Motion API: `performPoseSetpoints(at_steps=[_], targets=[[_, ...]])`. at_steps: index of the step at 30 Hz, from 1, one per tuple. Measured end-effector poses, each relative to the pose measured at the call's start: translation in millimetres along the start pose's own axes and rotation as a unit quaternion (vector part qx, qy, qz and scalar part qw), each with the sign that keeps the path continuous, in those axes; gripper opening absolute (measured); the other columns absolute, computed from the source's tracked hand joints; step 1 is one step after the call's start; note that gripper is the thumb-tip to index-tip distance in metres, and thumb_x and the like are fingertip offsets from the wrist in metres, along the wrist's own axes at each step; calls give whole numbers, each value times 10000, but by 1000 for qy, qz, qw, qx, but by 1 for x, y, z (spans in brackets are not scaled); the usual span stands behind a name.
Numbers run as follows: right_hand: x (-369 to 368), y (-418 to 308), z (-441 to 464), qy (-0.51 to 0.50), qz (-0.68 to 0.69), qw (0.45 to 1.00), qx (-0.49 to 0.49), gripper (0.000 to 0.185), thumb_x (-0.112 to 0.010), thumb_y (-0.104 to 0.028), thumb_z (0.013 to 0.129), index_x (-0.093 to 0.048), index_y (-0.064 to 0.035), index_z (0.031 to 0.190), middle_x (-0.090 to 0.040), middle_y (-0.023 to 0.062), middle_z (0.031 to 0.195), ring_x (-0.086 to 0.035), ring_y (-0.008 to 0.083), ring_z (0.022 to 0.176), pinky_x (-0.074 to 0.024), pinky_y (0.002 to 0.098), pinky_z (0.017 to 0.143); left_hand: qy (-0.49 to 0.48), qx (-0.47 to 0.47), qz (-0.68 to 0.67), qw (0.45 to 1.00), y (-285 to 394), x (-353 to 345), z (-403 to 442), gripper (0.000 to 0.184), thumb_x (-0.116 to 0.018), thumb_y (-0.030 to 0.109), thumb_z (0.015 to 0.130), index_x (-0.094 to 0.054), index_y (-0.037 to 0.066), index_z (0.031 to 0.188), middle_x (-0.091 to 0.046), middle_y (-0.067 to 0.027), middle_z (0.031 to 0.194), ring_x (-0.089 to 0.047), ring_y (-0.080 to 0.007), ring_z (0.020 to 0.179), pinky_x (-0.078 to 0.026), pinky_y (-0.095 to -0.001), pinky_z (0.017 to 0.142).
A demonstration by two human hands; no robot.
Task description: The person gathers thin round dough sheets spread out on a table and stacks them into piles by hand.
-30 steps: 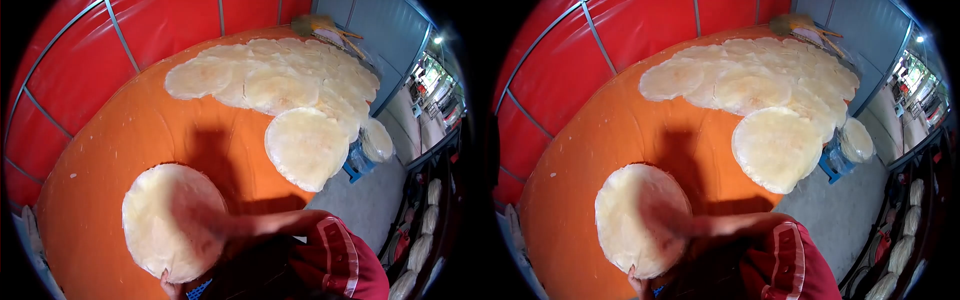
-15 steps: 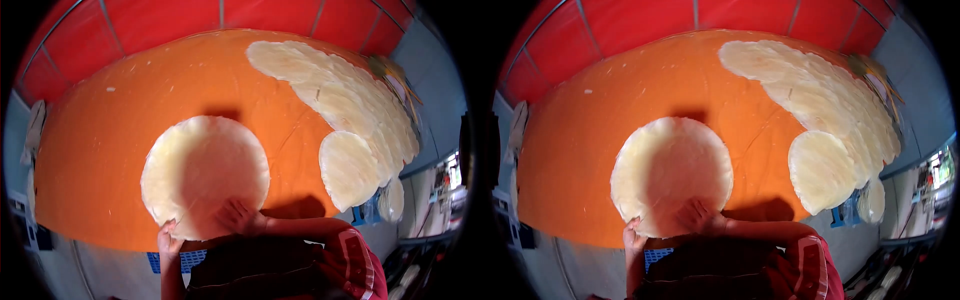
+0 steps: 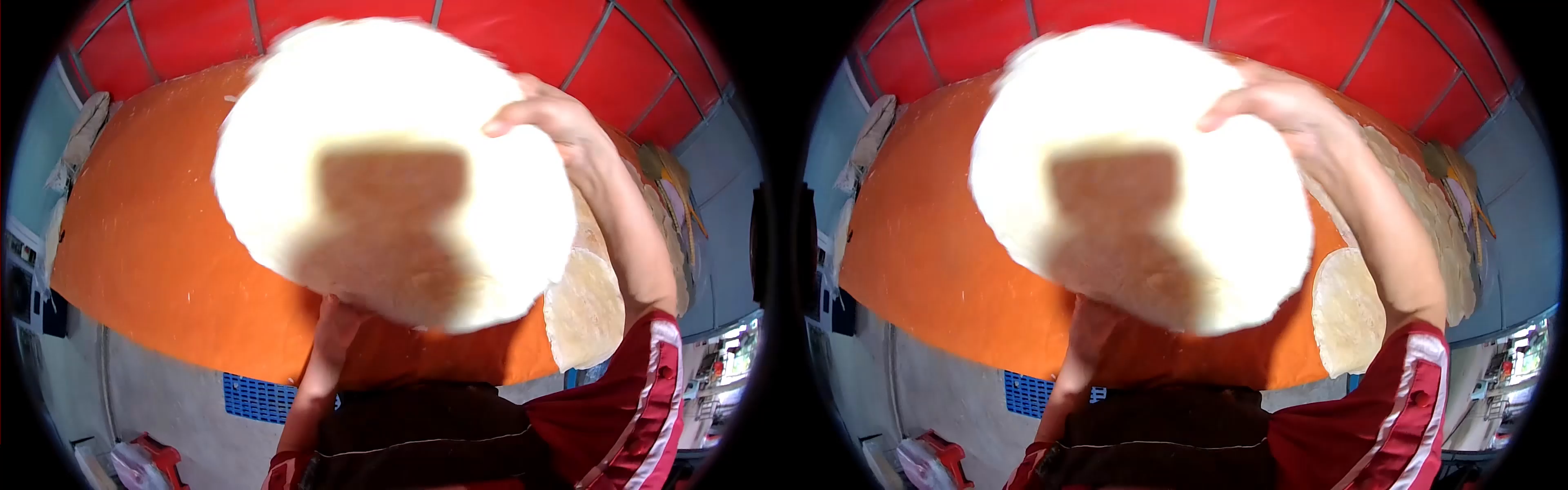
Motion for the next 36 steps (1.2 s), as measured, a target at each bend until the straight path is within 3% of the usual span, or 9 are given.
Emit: performPoseSetpoints(at_steps=[3,9,15,25,27,29,32,34,36], targets=[[59,56,-45,176,103,978,-53,384,-596,-3,632,-528,89,999,-599,192,887,-616,254,782,-518,339,723,6,14,-105,994,20,-33,-6,525,-479,218,851,-281,13,1291,-366,-110,1297,-365,-267,1185,-359,-406,952],[140,352,-122,228,310,897,-218,496,-624,-245,778,-460,22,1163,-553,138,1101,-531,238,1004,-417,360,891,85,130,410,899,6,17,53,534,-613,111,764,-354,10,1221,-507,-132,1133,-533,-252,997,-487,-338,793],[98,321,-158,331,367,865,-84,548,-645,-235,774,-412,-2,1212,-521,115,1152,-524,211,1010,-429,351,866,181,103,169,963,16,-35,31,422,-558,68,813,-362,11,1181,-516,-115,1112,-529,-174,971,-472,-304,805],[101,337,-147,423,225,862,-165,535,-718,-82,657,-475,49,1116,-572,159,1029,-582,239,895,-486,351,770,248,-72,323,910,-14,15,38,428,-659,8,712,-457,15,1089,-569,-88,967,-563,-172,800,-474,-303,702],[101,332,-146,330,302,883,-142,623,-705,-90,671,-402,48,1197,-543,181,1084,-558,275,969,-470,394,820,196,75,199,957,-6,33,42,469,-695,109,713,-461,14,1109,-543,-130,1053,-551,-219,918,-462,-340,787],[109,348,-146,280,334,890,-136,523,-691,-71,679,-471,56,1136,-578,178,1022,-592,273,894,-477,400,805,-50,-112,578,807,20,-49,5,537,-693,262,727,-454,1,1130,-492,-170,1140,-500,-261,1036,-421,-390,874],[116,375,-147,309,311,890,-127,358,-695,-64,659,-589,48,982,-629,129,883,-615,217,779,-486,352,745,-168,-151,514,828,25,-52,22,603,-633,408,734,-457,-5,1135,-502,-149,1136,-497,-273,1042,-409,-399,895],[119,376,-154,366,172,901,-158,428,-742,-168,599,-613,-2,972,-629,99,853,-593,189,707,-473,331,687,121,198,256,938,23,-9,57,463,-588,218,746,-471,2,1138,-570,-126,1010,-551,-240,937,-470,-392,809],[132,404,-144,411,62,896,-158,377,-759,-223,575,-647,-27,877,-629,70,784,-582,169,702,-462,301,659,146,201,257,934,15,3,64,490,-604,191,730,-457,4,1158,-546,-135,1071,-537,-274,957,-467,-411,807]])
Point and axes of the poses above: each hand's wrist, its own z-axis towards the middle knuckle, its own x-axis out of the back of the hand, y = z × x, the point moved 3 cm from there along z, towards the middle knuckle
